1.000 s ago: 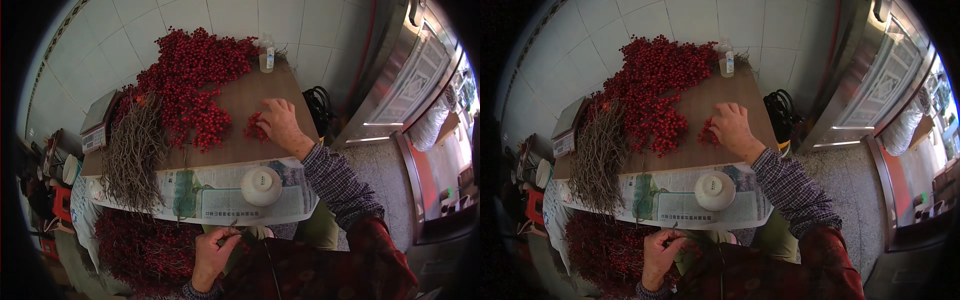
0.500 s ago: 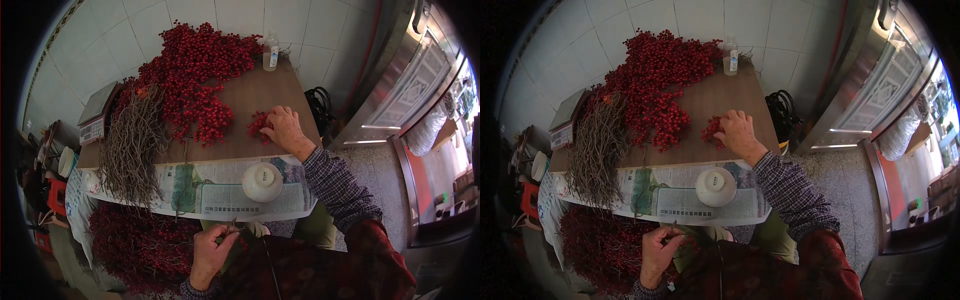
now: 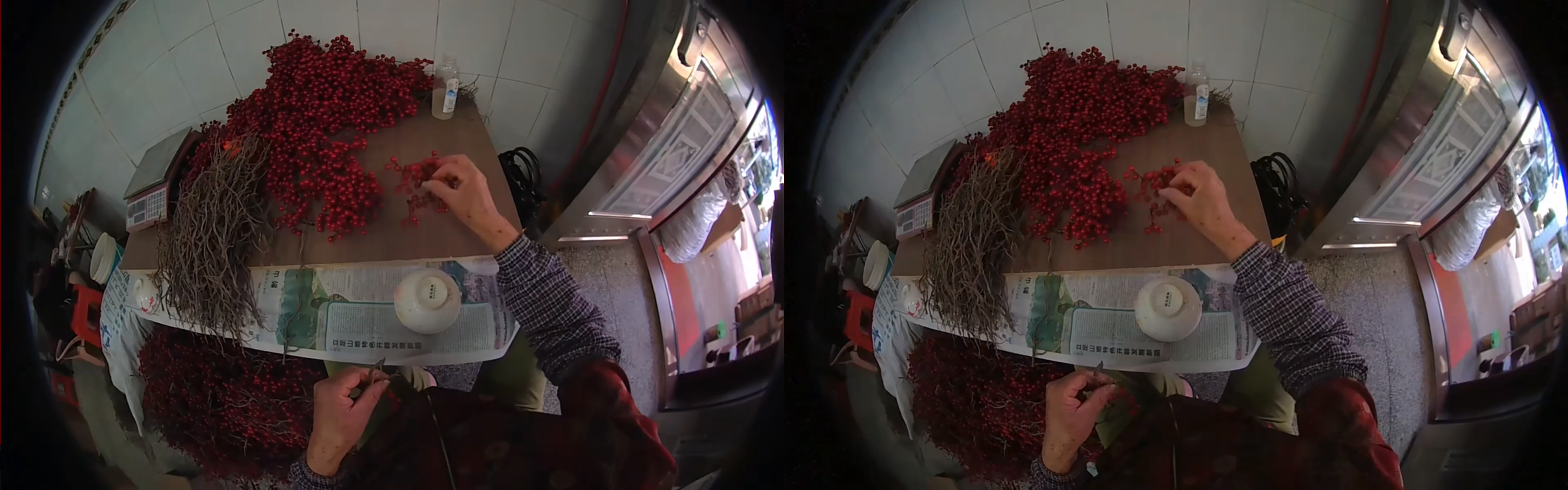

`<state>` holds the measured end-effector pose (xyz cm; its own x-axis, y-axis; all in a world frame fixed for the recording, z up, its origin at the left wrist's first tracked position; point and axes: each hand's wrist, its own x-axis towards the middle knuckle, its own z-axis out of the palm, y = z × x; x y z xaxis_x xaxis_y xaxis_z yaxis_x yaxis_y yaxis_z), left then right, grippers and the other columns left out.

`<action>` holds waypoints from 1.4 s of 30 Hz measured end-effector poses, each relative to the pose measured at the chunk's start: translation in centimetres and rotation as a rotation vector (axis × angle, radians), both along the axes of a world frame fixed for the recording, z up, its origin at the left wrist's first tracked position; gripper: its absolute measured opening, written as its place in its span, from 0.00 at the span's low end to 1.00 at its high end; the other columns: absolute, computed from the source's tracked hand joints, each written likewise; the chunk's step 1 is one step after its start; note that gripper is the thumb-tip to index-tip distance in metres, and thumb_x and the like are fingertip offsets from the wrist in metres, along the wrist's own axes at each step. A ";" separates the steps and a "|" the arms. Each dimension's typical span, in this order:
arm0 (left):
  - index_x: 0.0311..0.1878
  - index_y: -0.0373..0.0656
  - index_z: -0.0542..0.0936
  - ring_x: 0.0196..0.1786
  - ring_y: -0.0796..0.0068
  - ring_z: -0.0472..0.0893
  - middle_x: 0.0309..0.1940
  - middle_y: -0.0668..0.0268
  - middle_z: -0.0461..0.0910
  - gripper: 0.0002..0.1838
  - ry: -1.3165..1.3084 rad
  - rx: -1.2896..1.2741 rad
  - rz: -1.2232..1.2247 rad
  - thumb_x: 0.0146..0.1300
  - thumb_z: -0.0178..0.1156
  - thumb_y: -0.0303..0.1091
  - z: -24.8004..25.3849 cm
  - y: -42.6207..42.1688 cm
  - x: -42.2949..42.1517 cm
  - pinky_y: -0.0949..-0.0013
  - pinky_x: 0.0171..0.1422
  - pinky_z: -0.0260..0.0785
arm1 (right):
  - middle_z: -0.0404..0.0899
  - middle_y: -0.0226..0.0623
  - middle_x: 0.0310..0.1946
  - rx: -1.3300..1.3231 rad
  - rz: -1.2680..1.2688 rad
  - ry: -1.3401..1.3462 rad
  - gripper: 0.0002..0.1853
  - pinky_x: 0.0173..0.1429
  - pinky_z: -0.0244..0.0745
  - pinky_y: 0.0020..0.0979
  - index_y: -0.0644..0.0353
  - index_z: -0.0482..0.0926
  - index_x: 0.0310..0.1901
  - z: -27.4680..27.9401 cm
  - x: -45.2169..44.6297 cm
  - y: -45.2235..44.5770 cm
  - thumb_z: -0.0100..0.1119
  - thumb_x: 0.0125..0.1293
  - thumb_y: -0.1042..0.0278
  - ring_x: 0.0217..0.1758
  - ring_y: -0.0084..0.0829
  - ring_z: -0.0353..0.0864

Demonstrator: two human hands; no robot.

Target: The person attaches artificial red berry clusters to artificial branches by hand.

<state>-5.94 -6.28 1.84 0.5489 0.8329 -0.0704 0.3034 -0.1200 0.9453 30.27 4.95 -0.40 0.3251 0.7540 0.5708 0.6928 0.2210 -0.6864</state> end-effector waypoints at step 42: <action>0.38 0.34 0.83 0.27 0.92 0.68 0.25 0.77 0.76 0.07 0.083 -0.186 -0.110 0.62 0.64 0.29 1.6 7.9 11.5 0.82 0.30 0.59 | 0.75 0.25 0.26 -0.086 0.124 0.797 0.04 0.30 0.66 0.17 0.61 0.76 0.37 -3.6 -0.1 -14.7 0.61 0.64 0.80 0.25 0.14 0.70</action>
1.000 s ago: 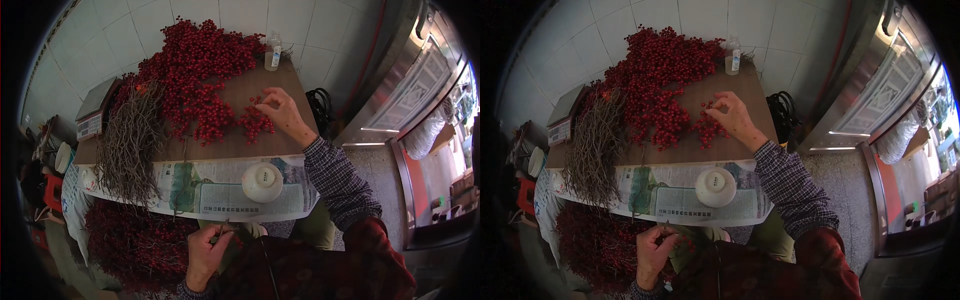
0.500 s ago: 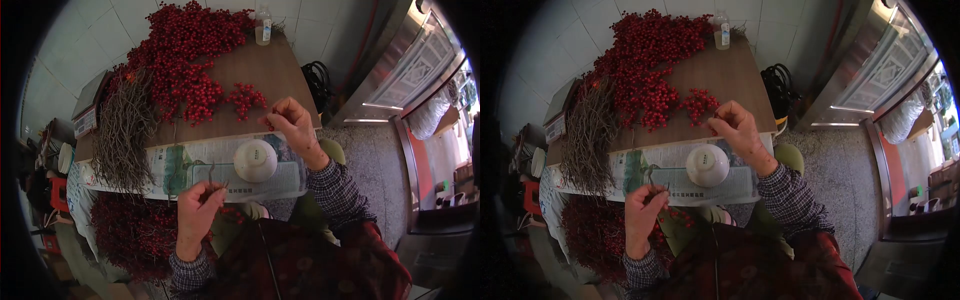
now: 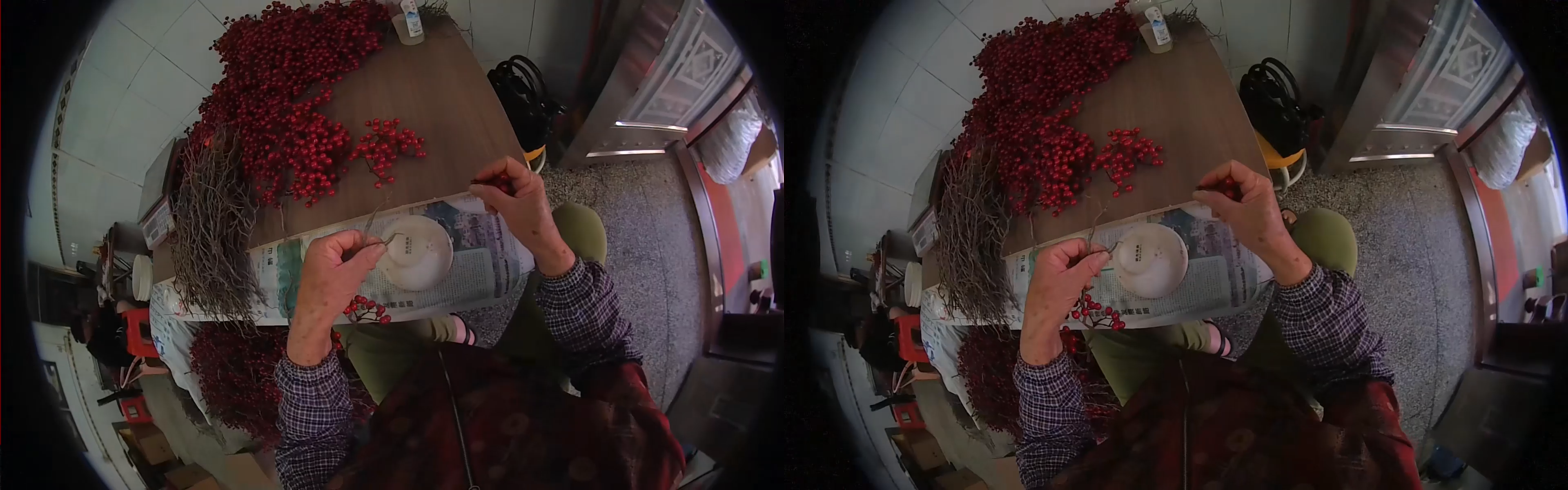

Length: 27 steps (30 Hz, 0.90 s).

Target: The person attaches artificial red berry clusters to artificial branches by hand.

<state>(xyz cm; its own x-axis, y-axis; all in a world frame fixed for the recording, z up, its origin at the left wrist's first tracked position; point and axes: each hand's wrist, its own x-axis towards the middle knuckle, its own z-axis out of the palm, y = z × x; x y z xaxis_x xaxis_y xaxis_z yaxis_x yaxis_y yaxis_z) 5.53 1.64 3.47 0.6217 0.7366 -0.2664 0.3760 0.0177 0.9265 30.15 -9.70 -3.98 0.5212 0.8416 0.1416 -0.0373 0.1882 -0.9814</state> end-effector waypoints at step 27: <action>0.27 0.33 0.79 0.23 0.75 0.76 0.18 0.59 0.77 0.10 0.641 0.358 -0.456 0.50 0.61 0.33 0.9 3.1 5.5 0.66 0.30 0.70 | 0.76 0.25 0.25 -0.106 0.153 -0.219 0.04 0.32 0.66 0.19 0.65 0.78 0.35 0.0 -1.1 -0.9 0.65 0.61 0.77 0.28 0.12 0.69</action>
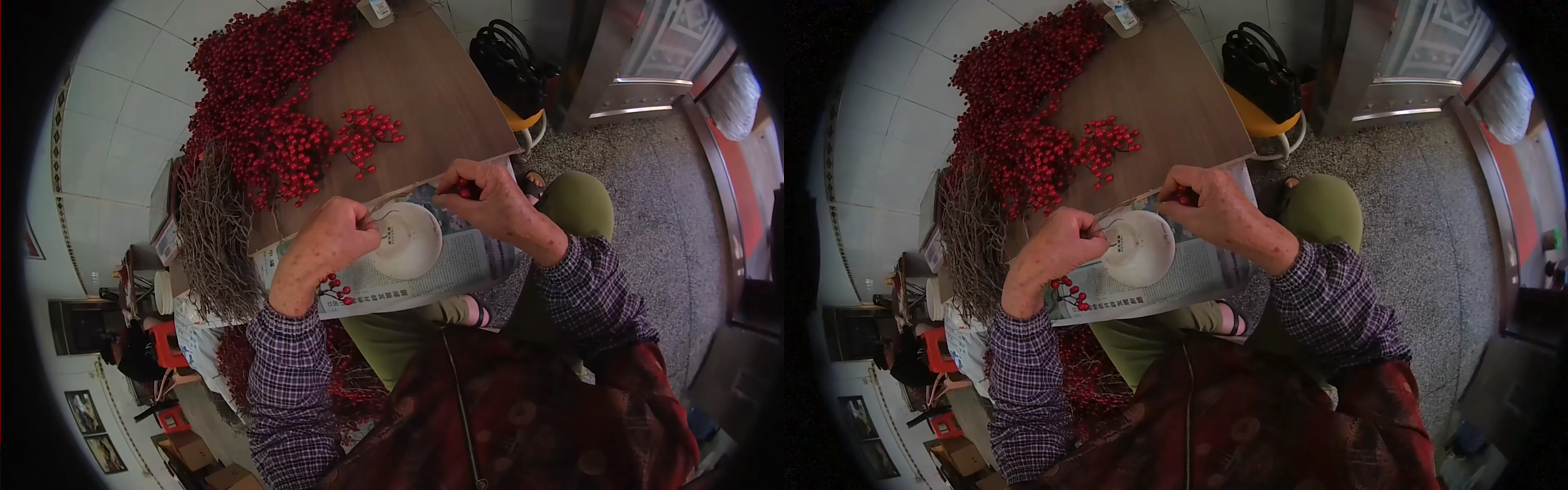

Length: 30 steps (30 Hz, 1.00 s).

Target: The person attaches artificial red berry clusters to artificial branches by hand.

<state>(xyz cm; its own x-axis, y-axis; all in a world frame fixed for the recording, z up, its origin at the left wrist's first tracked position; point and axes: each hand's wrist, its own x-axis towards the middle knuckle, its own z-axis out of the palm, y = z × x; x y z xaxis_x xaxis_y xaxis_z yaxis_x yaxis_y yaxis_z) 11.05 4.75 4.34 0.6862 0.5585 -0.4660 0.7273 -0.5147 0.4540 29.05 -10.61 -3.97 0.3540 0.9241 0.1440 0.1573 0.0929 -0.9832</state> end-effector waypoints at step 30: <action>0.34 0.32 0.84 0.26 0.91 0.69 0.23 0.77 0.78 0.09 -0.489 -0.223 0.361 0.61 0.65 0.30 1.0 -4.0 -4.2 0.81 0.30 0.61 | 0.75 0.24 0.28 0.077 0.279 0.329 0.03 0.35 0.69 0.19 0.62 0.79 0.38 0.8 -1.9 0.0 0.63 0.64 0.79 0.31 0.14 0.72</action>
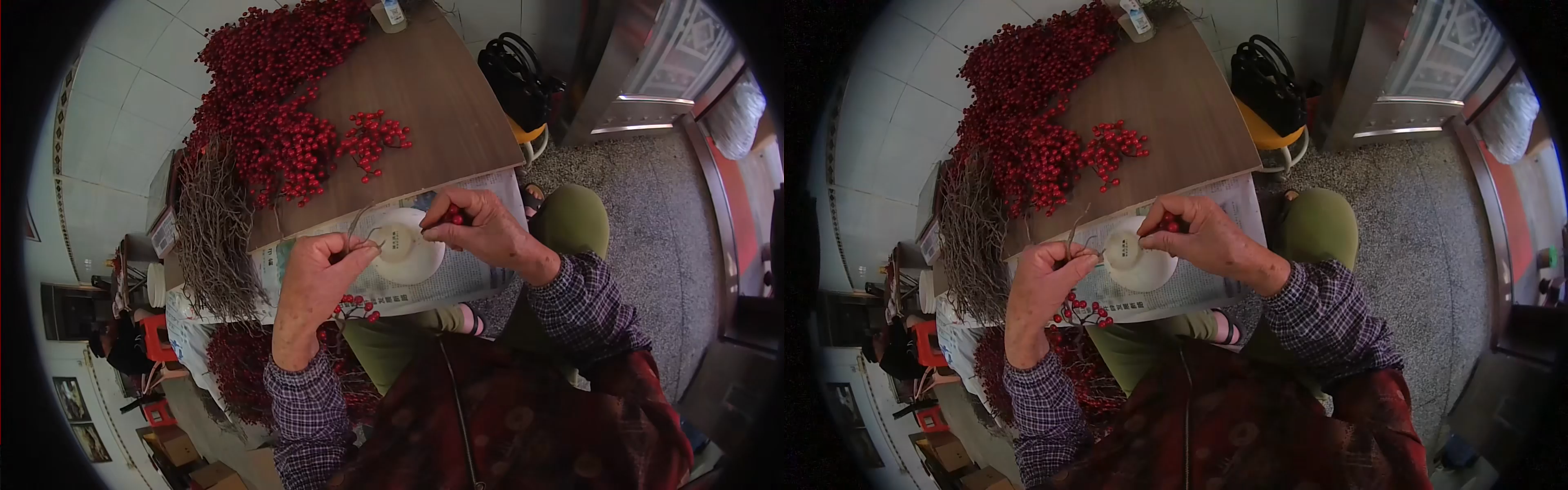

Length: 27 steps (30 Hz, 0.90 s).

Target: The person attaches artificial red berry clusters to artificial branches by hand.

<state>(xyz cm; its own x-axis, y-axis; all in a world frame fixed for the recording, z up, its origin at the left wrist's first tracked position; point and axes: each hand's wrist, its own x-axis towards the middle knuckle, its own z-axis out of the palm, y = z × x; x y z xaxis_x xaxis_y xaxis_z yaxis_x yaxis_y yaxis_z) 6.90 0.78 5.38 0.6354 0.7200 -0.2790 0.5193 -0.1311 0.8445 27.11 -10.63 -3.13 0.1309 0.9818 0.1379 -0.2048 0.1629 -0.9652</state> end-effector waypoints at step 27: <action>0.34 0.38 0.79 0.21 0.91 0.66 0.30 0.63 0.83 0.03 -0.358 -0.500 0.035 0.64 0.58 0.26 -0.6 -3.7 -2.9 0.82 0.28 0.60 | 0.83 0.37 0.44 -0.039 0.294 0.300 0.05 0.44 0.72 0.23 0.59 0.77 0.37 1.4 -3.8 0.1 0.56 0.71 0.68 0.40 0.18 0.76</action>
<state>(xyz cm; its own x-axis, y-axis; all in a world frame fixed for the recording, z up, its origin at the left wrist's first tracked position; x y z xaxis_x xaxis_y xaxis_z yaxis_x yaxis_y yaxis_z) 3.97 -2.97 4.82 0.7308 0.5790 -0.3616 0.1887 0.3377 0.9222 23.36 -10.55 -1.78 -0.1266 0.9871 0.0981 -0.5104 0.0200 -0.8597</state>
